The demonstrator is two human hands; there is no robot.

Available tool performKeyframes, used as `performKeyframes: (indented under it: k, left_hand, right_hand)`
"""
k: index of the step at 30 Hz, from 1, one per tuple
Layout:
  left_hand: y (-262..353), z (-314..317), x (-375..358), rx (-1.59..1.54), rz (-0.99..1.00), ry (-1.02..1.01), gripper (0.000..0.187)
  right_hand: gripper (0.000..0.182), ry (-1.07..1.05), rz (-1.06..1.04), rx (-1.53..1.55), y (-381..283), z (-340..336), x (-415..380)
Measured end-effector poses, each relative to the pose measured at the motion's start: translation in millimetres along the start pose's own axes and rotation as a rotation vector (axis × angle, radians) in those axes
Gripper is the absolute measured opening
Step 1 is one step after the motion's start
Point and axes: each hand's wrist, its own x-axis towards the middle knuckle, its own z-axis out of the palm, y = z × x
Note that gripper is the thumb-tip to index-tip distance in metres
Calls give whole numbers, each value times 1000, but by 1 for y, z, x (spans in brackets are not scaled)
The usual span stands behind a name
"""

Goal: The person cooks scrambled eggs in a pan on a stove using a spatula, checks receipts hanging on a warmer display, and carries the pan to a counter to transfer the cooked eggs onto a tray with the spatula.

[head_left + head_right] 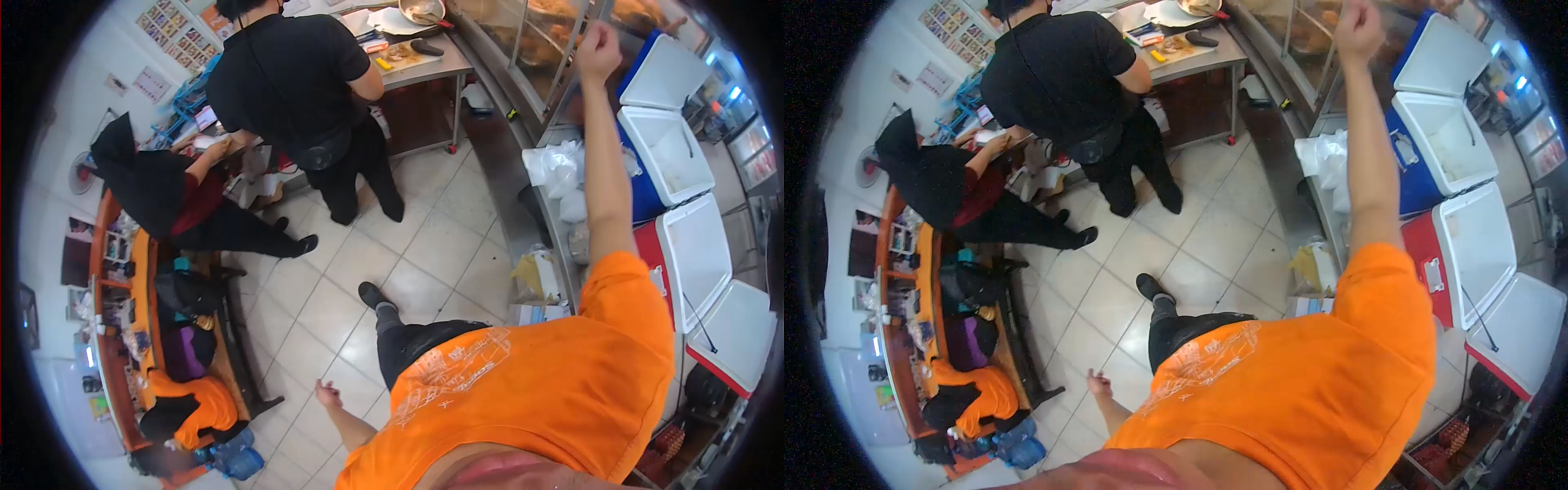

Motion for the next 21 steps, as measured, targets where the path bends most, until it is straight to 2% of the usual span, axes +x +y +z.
performKeyframes:
  k: [2,3,5,6,7,8,9,10,11,13,14,16,17,18,19,20,21]
  left_hand:
    - [13,41,27,-73,-69,11,37]
    - [13,62,45,-71,-72,-10,37]
    - [13,78,85,308,-461,-252,27]
    - [30,102,95,469,-575,-340,26]
    - [51,126,105,630,-686,-420,26]
    - [71,150,119,643,-668,-434,26]
    - [94,177,129,511,-595,-389,28]
    - [118,204,148,377,-517,-352,30]
    - [147,230,167,384,-491,-375,30]
    - [198,279,202,377,-419,-429,31]
    - [218,307,208,601,-395,-490,39]
    - [249,360,224,1427,-319,-731,41]
    - [256,382,244,1827,-175,-851,48]
    - [247,403,290,1926,-194,-881,50]
    - [261,419,281,2104,383,-1008,43]
    - [263,441,285,2089,899,-1072,41]
    - [270,456,290,2002,1418,-1094,40]
  right_hand:
    - [10,-108,23,-9,-39,-9,-51]
    - [9,-324,127,-36,-27,-13,-95]
    - [14,-764,284,-229,-31,-33,-188]
    - [20,-1021,279,-204,17,-43,-265]
    - [34,-1751,490,-389,-25,-61,-273]
    - [50,-2472,694,-564,-68,-66,-270]
    - [52,-2976,1311,-453,33,-86,-395]
    - [51,-2681,1966,-1007,-19,-82,-390]
    - [48,-2639,2006,-862,-11,-91,-418]
    - [54,-2310,1113,-761,-74,-86,-388]
    - [54,-2294,1126,-765,-66,-74,-410]
    - [45,-2270,486,-790,-36,-93,-477]
    - [39,-2395,819,-630,-62,-73,-443]
    - [33,-2465,1160,-448,-86,-26,-388]
    - [27,-2401,1417,-325,-69,0,-368]
    - [29,-2300,1109,-125,-63,34,-322]
    - [34,-1466,588,-196,22,43,-358]
